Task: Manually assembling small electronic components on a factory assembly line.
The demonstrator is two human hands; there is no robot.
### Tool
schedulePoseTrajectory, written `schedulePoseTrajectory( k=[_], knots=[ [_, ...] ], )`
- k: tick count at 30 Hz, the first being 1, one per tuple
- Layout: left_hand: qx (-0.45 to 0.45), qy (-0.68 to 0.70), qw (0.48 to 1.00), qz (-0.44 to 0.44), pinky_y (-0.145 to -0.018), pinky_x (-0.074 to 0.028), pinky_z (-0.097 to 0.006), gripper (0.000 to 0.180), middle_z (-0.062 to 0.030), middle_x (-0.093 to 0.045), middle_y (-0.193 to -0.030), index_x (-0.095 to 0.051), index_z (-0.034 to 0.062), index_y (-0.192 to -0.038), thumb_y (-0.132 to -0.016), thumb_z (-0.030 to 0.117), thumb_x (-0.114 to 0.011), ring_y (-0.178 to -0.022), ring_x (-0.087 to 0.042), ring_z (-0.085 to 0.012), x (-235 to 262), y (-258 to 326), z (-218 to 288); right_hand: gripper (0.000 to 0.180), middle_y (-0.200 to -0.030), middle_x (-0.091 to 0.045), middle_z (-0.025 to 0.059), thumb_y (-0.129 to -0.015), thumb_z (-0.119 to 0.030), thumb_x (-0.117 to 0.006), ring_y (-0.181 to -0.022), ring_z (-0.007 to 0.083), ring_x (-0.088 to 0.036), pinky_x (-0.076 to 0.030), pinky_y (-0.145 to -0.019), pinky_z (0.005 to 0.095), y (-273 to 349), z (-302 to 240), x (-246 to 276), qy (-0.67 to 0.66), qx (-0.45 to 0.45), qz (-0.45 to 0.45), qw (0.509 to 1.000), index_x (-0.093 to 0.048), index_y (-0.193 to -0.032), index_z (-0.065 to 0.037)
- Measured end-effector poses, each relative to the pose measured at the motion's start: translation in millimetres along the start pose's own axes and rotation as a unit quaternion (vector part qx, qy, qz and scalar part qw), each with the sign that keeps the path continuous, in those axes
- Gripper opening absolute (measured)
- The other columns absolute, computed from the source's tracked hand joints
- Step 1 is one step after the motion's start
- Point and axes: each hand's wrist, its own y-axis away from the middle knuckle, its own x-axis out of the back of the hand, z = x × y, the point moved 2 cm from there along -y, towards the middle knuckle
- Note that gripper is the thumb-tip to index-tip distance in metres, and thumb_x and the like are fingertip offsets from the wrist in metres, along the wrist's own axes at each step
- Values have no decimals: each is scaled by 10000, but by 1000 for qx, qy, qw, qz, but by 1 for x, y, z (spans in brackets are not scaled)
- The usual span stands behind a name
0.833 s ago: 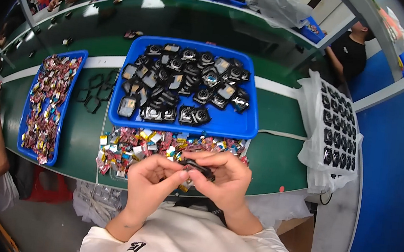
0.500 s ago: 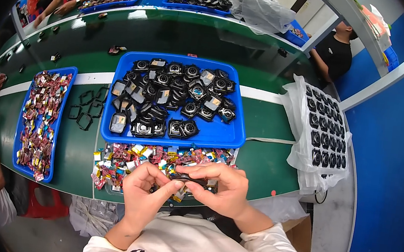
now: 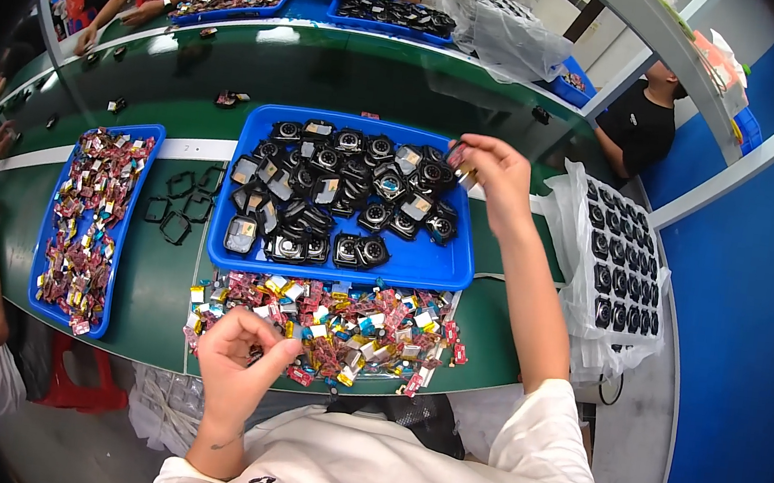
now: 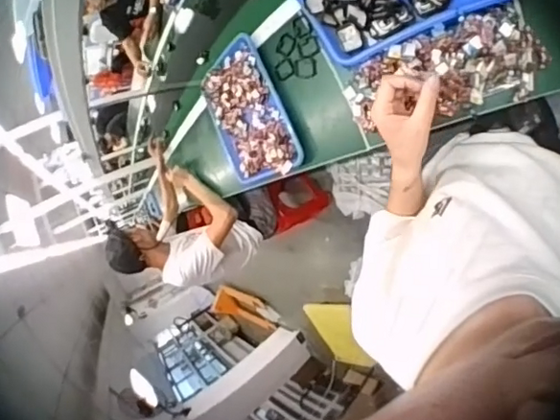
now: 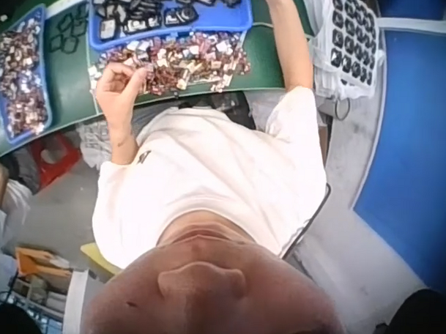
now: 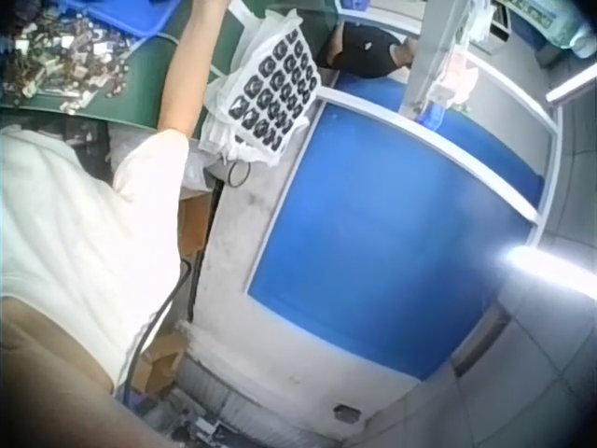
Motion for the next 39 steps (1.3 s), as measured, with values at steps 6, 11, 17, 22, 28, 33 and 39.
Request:
schedulePoseTrajectory(
  k=[6,11,17,22,28,33,39],
  knots=[
    [-4,-27,997,78,-580,-437,-187,201,-26,-594,-690,-507,25,-751,-769,-38,-696,-605,-557,-64,31,8,-1,216,-854,-691,121,-744,-25,-692,-738,160,-658,-511,-679,248,-79,70,89,122,-8,211,970,-678,-946,50],
    [-20,-57,989,133,-568,-424,-175,204,-22,-585,-683,-489,42,-751,-792,-1,-684,-593,-552,-56,43,15,8,136,-787,-694,101,-769,-52,-693,-697,163,-665,-523,-657,252,-90,108,137,179,-17,300,937,-690,-866,43],
    [-103,-126,970,180,-563,-387,-187,164,-28,-583,-657,-544,7,-786,-909,111,-572,-583,-512,-62,60,6,8,225,-764,-701,116,-794,-242,-653,-729,250,-676,-509,-725,343,-89,116,143,376,6,386,843,-717,-813,-28],
    [-131,-165,952,223,-570,-347,-198,305,-34,-598,-674,-606,-25,-796,-974,182,-470,-596,-471,-57,85,5,6,274,-826,-689,157,-824,-292,-618,-796,301,-661,-489,-746,380,-84,120,146,375,44,392,839,-717,-855,-39],
    [-101,-224,935,254,-626,-394,-191,162,-26,-607,-720,-625,-34,-875,-929,100,-551,-684,-548,-65,100,0,0,224,-916,-704,109,-858,-188,-575,-863,206,-659,-479,-787,305,-77,112,156,307,34,312,899,-714,-936,-31],
    [-84,-317,913,243,-615,-420,-213,126,-54,-637,-784,-653,-8,-941,-890,89,-592,-703,-566,-83,109,-1,-2,220,-957,-693,82,-848,-102,-587,-869,156,-645,-471,-797,256,-64,79,124,315,35,208,925,-666,-1023,5],
    [-79,-492,861,100,-611,-423,-275,195,-65,-631,-912,-678,37,-1011,-827,53,-617,-795,-551,-175,110,1,7,178,-938,-677,63,-913,-144,-563,-824,118,-619,-476,-762,266,38,-24,-1,212,42,-42,975,-656,-956,1]
  ],
)
